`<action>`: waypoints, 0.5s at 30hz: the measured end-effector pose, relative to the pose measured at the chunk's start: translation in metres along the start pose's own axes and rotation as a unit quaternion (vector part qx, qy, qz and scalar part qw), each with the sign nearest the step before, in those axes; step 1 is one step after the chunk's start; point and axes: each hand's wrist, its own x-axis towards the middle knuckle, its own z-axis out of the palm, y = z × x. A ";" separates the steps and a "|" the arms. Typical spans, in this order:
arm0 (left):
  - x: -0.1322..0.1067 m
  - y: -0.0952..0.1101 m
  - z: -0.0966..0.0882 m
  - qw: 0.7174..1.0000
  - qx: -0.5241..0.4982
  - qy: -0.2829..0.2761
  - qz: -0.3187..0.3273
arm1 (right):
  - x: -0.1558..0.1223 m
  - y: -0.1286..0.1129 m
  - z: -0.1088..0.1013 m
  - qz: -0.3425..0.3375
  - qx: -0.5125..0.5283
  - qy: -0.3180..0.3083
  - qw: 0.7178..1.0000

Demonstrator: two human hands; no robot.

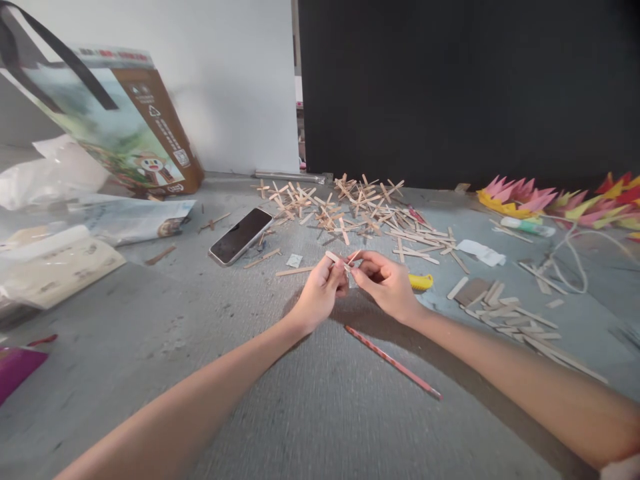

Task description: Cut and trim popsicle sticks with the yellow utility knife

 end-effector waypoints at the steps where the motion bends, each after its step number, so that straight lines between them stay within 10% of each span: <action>1: 0.000 0.000 0.000 1.000 0.000 0.002 0.001 | 0.000 0.000 0.000 0.000 0.002 0.001 1.000; 15: 0.005 -0.007 0.000 0.995 -0.084 0.028 -0.048 | 0.010 0.008 -0.001 0.057 0.075 -0.022 0.995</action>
